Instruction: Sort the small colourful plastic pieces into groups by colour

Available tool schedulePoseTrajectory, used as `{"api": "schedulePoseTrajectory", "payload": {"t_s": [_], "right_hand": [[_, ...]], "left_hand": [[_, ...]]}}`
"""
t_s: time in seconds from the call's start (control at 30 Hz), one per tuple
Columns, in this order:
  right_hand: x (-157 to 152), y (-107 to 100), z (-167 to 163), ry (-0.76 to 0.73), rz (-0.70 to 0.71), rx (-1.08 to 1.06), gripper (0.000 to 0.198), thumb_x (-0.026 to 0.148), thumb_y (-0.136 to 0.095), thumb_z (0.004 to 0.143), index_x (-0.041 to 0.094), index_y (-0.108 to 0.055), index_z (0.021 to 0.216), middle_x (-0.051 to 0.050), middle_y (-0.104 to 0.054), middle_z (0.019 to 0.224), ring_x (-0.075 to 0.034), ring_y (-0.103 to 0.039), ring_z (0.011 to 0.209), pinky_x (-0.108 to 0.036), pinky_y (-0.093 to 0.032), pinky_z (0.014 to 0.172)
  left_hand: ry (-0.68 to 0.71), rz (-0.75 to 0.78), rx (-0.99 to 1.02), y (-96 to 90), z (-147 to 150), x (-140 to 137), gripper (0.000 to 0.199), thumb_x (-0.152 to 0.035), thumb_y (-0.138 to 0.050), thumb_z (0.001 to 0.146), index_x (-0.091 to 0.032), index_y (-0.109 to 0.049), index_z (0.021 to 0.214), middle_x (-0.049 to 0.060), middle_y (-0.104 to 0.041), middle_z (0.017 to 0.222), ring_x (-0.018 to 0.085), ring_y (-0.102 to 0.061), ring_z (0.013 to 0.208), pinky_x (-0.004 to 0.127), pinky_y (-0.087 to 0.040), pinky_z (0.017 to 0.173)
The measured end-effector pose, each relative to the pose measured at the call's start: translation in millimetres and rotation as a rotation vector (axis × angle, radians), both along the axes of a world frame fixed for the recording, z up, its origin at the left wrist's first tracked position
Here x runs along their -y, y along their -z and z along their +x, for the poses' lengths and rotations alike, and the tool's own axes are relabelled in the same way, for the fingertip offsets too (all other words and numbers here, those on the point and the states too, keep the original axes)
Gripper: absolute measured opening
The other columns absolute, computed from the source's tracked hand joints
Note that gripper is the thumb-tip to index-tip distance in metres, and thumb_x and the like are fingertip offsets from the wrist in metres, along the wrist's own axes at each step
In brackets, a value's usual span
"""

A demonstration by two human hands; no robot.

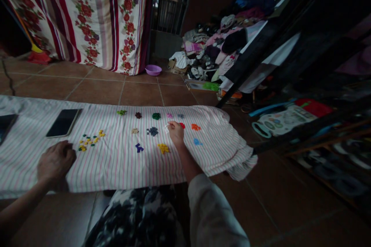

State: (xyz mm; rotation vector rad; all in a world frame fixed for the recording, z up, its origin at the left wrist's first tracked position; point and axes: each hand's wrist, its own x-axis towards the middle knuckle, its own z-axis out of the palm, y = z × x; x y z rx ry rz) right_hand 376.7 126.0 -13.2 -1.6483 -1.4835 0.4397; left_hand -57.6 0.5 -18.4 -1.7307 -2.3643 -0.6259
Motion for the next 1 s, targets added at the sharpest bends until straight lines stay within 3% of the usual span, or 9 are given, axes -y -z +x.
{"api": "schedulePoseTrajectory", "payload": {"t_s": [0.1,0.27,0.47,0.67,0.87,1.0], "right_hand": [[-8,0,10,-0.017,-0.093,0.095,0.021,0.020,-0.055,0.071,0.019,-0.072,0.083,-0.002,-0.071,0.078,-0.014,-0.065,0.070,-0.025,-0.050,0.070],[-11,7,8,-0.008,-0.094,0.278,0.020,0.016,-0.056,0.073,0.018,-0.074,0.082,-0.005,-0.072,0.086,-0.016,-0.065,0.083,-0.028,-0.048,0.082],[-7,11,7,-0.040,-0.085,0.263,0.023,0.012,-0.054,0.076,0.019,-0.074,0.086,-0.005,-0.073,0.093,-0.017,-0.065,0.091,-0.029,-0.048,0.086],[-5,5,9,-0.035,-0.083,0.230,0.031,0.007,-0.048,0.075,0.018,-0.073,0.089,-0.006,-0.072,0.097,-0.016,-0.065,0.093,-0.028,-0.047,0.089],[2,-6,-1,-0.018,0.057,0.213,0.031,0.012,-0.046,0.075,0.018,-0.072,0.091,-0.007,-0.071,0.094,-0.019,-0.064,0.092,-0.033,-0.049,0.088],[11,-14,-36,-0.152,0.171,0.127,0.029,0.019,-0.045,0.078,0.018,-0.070,0.094,-0.008,-0.069,0.096,-0.019,-0.063,0.088,-0.032,-0.051,0.080]], "left_hand": [[-0.002,0.000,0.005,-1.3,1,0,0.022,-0.031,-0.040,0.078,-0.021,-0.054,0.091,0.008,-0.065,0.106,0.026,-0.058,0.100,0.042,-0.048,0.089],[0.018,0.010,-0.029,-0.7,1,1,0.026,-0.031,-0.037,0.080,-0.018,-0.055,0.092,0.011,-0.065,0.108,0.026,-0.059,0.099,0.041,-0.047,0.089],[0.007,0.004,-0.042,-1.3,2,1,0.025,-0.029,-0.038,0.081,-0.018,-0.056,0.093,0.010,-0.065,0.108,0.026,-0.059,0.100,0.041,-0.047,0.089],[0.032,0.008,-0.011,-3.3,3,3,0.026,-0.024,-0.043,0.080,-0.014,-0.059,0.098,0.017,-0.063,0.113,0.030,-0.059,0.104,0.045,-0.047,0.089],[0.040,0.029,-0.001,-2.0,2,2,0.025,-0.024,-0.042,0.080,-0.013,-0.059,0.096,0.016,-0.064,0.108,0.031,-0.059,0.101,0.044,-0.046,0.086],[0.032,0.009,-0.014,-1.2,2,1,0.026,-0.023,-0.041,0.080,-0.014,-0.058,0.096,0.015,-0.065,0.104,0.028,-0.059,0.097,0.042,-0.045,0.088]]}}
